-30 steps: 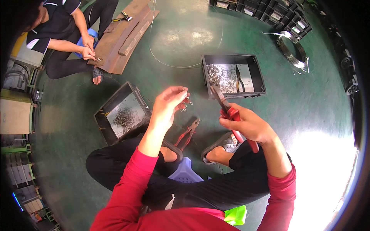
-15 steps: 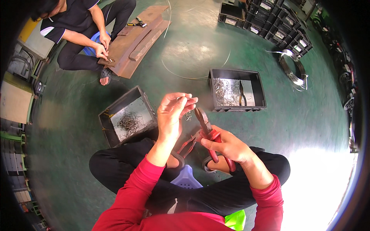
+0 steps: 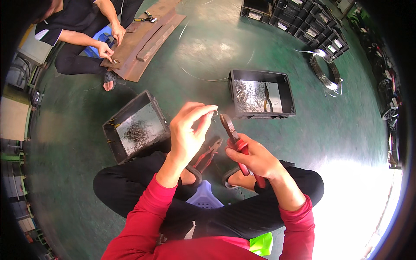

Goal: The person sits on a low stool and uses red-handled pliers to cut small metal wire pieces from a pile on the floor. The cut pieces are placed into a black plastic crate. Another person works nearby on a wooden board.

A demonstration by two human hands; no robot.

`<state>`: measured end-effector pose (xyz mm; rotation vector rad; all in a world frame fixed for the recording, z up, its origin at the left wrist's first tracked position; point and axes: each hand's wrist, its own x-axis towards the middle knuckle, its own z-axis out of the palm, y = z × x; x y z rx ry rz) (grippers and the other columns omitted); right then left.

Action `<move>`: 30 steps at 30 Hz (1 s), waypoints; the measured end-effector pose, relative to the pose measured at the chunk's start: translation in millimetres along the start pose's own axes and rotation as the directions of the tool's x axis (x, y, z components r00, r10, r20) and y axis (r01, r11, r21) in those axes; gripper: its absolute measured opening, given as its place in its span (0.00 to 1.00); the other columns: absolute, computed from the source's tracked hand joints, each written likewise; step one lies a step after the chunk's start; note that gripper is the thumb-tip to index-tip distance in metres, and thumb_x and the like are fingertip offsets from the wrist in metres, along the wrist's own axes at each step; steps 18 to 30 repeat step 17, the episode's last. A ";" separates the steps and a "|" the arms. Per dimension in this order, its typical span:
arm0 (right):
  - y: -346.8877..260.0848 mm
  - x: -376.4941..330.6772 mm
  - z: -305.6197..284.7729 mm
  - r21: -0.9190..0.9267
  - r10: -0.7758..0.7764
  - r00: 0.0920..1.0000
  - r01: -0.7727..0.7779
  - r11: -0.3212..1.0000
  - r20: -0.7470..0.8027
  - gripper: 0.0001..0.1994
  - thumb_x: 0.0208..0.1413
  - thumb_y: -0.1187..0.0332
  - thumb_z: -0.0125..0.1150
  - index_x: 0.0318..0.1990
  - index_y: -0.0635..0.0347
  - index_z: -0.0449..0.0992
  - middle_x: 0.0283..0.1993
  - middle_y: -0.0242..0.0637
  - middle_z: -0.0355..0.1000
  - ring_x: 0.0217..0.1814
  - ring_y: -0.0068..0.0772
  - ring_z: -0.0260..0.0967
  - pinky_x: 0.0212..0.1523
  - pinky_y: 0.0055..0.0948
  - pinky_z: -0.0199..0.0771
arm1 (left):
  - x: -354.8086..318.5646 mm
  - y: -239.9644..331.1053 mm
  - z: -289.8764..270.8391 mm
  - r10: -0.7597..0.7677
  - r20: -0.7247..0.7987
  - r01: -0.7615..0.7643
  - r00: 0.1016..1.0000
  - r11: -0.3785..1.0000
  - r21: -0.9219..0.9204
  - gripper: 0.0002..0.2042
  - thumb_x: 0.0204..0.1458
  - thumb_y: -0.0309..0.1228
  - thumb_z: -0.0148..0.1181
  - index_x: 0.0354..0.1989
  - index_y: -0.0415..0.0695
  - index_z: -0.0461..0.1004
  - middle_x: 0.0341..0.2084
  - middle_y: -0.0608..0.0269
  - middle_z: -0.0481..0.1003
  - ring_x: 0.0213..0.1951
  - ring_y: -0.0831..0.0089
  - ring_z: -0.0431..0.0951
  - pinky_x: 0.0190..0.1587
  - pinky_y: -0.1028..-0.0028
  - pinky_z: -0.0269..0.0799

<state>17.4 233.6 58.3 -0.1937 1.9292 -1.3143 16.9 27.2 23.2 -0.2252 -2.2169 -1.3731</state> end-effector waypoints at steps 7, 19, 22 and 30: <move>-0.4 1.0 -1.4 -0.055 0.027 1.000 -0.027 0.998 -0.002 0.33 0.57 0.52 0.59 0.61 0.68 0.61 0.47 0.49 0.74 0.51 0.39 0.71 0.54 0.31 0.67 | -2.0 4.7 8.4 0.180 -0.024 -0.167 0.983 0.947 0.275 0.08 0.50 0.18 0.62 0.38 0.42 0.80 0.31 0.61 0.76 0.29 0.74 0.76 0.32 0.78 0.71; 5.7 10.8 -1.4 -0.067 0.067 0.996 -0.071 0.995 -0.059 0.32 0.56 0.50 0.60 0.60 0.64 0.64 0.48 0.50 0.74 0.52 0.41 0.72 0.55 0.33 0.67 | -7.9 -30.2 6.6 -0.669 0.350 0.579 0.656 0.148 -0.802 0.13 0.56 0.26 0.61 0.49 0.41 0.73 0.43 0.57 0.78 0.41 0.69 0.80 0.45 0.74 0.77; 5.7 10.8 -1.4 -0.067 0.067 0.996 -0.071 0.995 -0.059 0.32 0.56 0.50 0.60 0.60 0.64 0.64 0.48 0.50 0.74 0.52 0.41 0.72 0.55 0.33 0.67 | -7.9 -30.2 6.6 -0.669 0.350 0.579 0.656 0.148 -0.802 0.13 0.56 0.26 0.61 0.49 0.41 0.73 0.43 0.57 0.78 0.41 0.69 0.80 0.45 0.74 0.77; 5.7 10.8 -1.4 -0.067 0.067 0.996 -0.071 0.995 -0.059 0.32 0.56 0.50 0.60 0.60 0.64 0.64 0.48 0.50 0.74 0.52 0.41 0.72 0.55 0.33 0.67 | -7.9 -30.2 6.6 -0.669 0.350 0.579 0.656 0.148 -0.802 0.13 0.56 0.26 0.61 0.49 0.41 0.73 0.43 0.57 0.78 0.41 0.69 0.80 0.45 0.74 0.77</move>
